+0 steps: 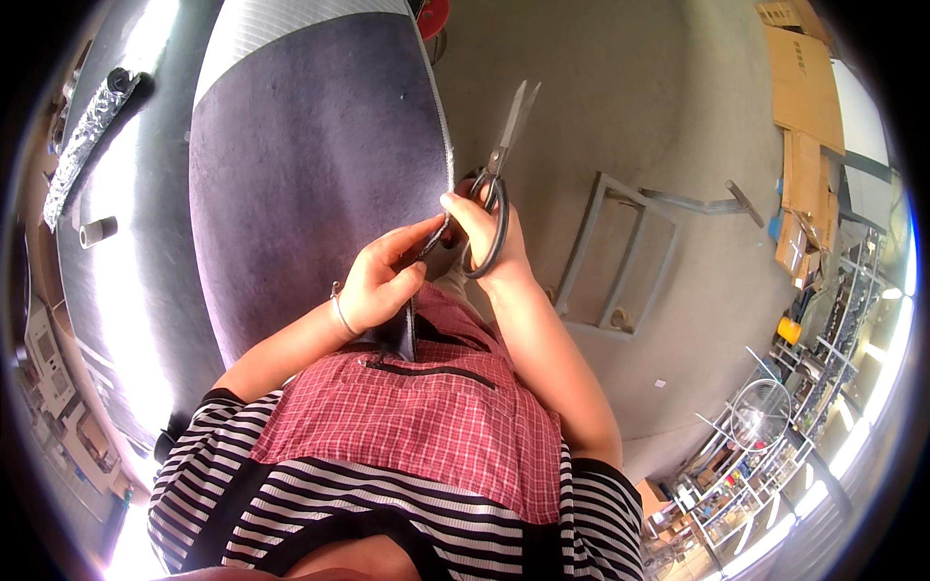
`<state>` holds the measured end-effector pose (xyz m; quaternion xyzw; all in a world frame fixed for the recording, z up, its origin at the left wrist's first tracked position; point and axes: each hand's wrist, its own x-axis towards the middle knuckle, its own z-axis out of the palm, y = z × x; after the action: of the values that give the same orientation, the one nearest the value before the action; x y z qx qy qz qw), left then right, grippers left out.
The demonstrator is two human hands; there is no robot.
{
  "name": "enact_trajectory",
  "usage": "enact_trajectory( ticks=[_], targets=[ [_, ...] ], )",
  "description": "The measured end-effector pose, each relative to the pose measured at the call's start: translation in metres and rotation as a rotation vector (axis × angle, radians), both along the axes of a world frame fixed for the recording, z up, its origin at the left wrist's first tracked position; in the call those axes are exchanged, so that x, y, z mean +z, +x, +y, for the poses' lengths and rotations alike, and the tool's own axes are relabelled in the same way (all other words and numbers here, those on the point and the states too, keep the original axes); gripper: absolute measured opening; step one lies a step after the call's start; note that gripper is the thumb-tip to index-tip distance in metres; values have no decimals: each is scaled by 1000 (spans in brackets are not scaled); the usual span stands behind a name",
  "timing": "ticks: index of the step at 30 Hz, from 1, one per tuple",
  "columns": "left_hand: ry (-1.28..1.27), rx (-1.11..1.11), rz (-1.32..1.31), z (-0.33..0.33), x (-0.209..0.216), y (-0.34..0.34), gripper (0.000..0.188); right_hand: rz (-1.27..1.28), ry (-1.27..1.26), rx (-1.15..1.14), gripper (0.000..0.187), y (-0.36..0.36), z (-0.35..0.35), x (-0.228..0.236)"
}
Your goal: The person cuts a large piece of material using shears, rolls the material into a cylinder, and secures it while standing at a work table.
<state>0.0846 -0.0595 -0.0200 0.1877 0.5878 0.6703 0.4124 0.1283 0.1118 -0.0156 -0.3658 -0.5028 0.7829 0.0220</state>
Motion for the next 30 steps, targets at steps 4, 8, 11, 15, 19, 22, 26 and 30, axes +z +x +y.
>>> enact_trajectory(
  ticks=[4, 8, 11, 15, 19, 22, 26, 30],
  targets=[
    [-218, -195, 599, -8, 39, -36, 42, 47, 178, -47, 17, -4, -7, -1],
    [-375, 97, 610, 8, 61, -62, 38, 105, 451, 85, 19, -3, -15, 17],
    [-501, 111, 741, 17, 59, -71, 39, 287, 446, 148, 25, -5, -28, 34],
    [-416, 69, 541, 11, 45, -83, 44, 335, 306, 218, 30, -6, -32, 44],
    [-380, 84, 474, 12, 34, -84, 35, 300, 299, 241, 29, -1, -31, 33],
    [-375, 136, 559, 14, 20, -84, 28, 134, 279, 245, 32, 8, -26, 28],
    [-326, 189, 602, 22, 21, -75, 30, -187, 233, 298, 63, 26, -22, 10],
    [-273, 238, 678, 32, 13, -66, 35, -187, 393, 375, 75, 28, -31, 10]
  ],
)
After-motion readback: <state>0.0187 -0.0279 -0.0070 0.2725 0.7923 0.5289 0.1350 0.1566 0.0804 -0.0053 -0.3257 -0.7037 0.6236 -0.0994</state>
